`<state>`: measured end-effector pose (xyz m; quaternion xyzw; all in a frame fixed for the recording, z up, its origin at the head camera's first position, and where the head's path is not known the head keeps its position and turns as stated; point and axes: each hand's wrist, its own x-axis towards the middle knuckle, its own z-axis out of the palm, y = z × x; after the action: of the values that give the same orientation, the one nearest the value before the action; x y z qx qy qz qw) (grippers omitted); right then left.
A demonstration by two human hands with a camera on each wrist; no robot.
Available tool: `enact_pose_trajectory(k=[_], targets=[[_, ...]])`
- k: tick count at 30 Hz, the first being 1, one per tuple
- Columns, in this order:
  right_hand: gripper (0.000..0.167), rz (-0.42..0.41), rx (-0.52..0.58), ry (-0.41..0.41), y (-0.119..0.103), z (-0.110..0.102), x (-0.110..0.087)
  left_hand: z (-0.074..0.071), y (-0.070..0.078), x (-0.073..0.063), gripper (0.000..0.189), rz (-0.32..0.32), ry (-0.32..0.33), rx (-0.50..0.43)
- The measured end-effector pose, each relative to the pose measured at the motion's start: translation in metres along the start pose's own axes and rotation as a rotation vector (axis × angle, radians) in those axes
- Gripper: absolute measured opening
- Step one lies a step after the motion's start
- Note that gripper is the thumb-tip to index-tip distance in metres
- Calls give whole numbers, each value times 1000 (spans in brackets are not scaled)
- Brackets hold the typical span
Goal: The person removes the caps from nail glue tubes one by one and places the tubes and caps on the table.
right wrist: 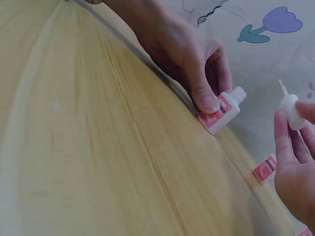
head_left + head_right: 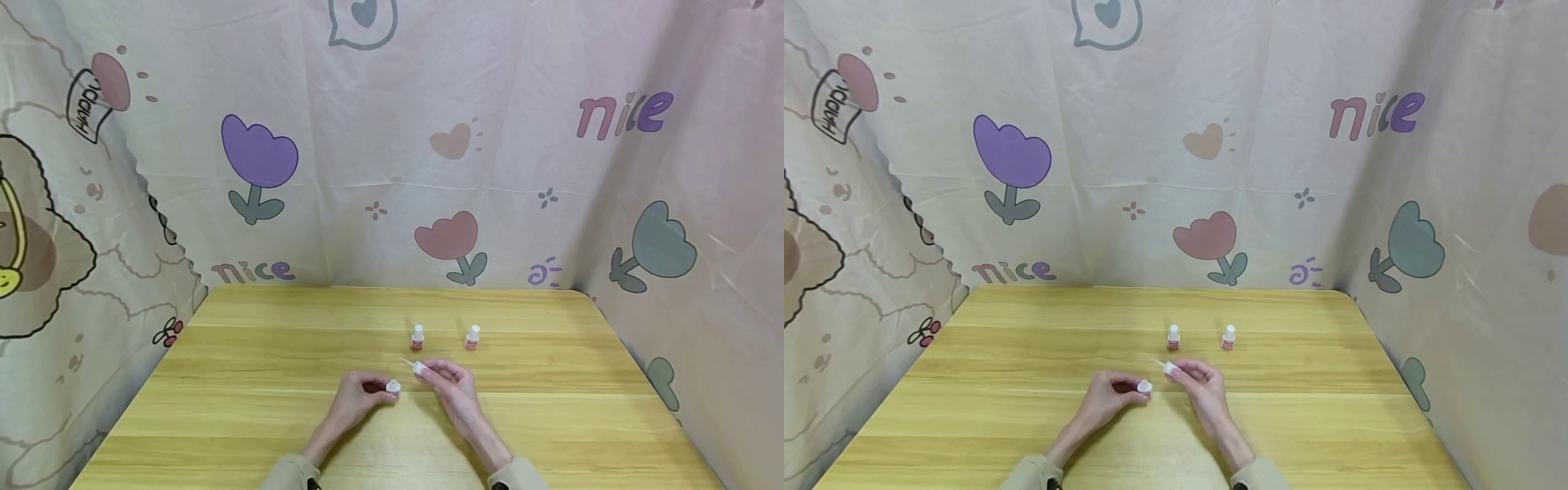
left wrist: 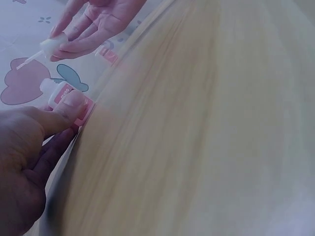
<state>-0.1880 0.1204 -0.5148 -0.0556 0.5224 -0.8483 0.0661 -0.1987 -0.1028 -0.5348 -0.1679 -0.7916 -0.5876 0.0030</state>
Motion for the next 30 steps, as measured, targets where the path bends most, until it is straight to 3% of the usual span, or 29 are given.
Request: enact_pose_trajectory(k=[6, 14, 22, 30], targets=[[21, 52, -21, -69, -1, -1, 3, -4, 1, -1, 21, 0, 23, 26], [44, 76, -164, -99, 1, 2, 7, -8, -2, -1, 22, 28, 54, 64], [45, 113, -255, -147, -3, 4, 7, -11, -2, -2, 23, 14, 68, 95], [45, 134, -264, -168, -2, 4, 7, -13, -5, -2, 22, 32, 83, 80]])
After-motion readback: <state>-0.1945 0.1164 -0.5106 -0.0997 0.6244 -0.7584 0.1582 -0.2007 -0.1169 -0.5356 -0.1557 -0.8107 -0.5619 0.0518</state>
